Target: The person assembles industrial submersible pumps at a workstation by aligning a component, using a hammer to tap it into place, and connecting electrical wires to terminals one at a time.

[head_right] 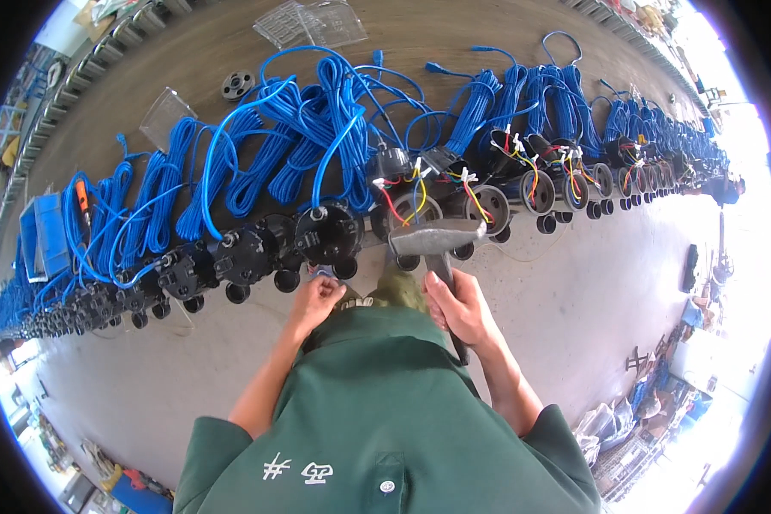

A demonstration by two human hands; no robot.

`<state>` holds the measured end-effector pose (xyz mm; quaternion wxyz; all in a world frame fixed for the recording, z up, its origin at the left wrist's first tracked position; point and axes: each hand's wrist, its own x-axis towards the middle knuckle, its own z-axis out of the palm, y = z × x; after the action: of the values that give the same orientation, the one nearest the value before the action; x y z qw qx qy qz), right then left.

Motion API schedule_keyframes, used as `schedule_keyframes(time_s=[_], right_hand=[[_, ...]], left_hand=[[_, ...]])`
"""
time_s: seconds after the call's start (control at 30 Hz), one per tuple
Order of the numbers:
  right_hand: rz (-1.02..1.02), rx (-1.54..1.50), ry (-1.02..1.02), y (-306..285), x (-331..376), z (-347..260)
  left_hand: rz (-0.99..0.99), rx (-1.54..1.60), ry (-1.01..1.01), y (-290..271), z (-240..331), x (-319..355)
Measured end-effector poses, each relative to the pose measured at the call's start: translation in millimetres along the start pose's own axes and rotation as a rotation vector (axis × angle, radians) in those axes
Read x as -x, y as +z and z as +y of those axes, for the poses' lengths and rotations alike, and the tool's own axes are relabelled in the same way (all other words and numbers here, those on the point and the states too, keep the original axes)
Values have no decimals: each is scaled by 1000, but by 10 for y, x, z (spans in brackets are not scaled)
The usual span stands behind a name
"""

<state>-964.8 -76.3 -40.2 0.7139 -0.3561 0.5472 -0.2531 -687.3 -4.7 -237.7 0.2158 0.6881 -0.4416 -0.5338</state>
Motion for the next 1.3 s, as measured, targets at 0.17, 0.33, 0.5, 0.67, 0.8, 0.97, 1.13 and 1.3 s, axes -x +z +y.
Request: schedule_keyframes(time_s=[0.17, 0.33, 0.5, 0.67, 0.8, 0.97, 1.13, 1.3], right_hand=[[-7, -94, 93, 49, -67, 57], [-29, -325, 85, 122, -198, 153], [-77, -155, 303, 141, -209, 240], [-69, -248, 6, -69, -116, 8], [-19, -12, 209, 169, -336, 263], [-47, -24, 195, 22, -262, 221], [-27, -51, 100, -100, -158, 137], [-45, 4, 126, -28, -151, 264]], left_hand=[[13, 121, -78, 55, 6, -244], [-161, 171, -246, 203, 296, -559], [94, 3, 52, 377, 96, -675], [60, 174, 37, 390, 93, -593], [31, 145, 4, 413, 108, -619], [114, 178, 115, 497, -114, -647], [-165, 544, -146, 295, -74, -479], [-164, 377, -81, 251, -107, -381]])
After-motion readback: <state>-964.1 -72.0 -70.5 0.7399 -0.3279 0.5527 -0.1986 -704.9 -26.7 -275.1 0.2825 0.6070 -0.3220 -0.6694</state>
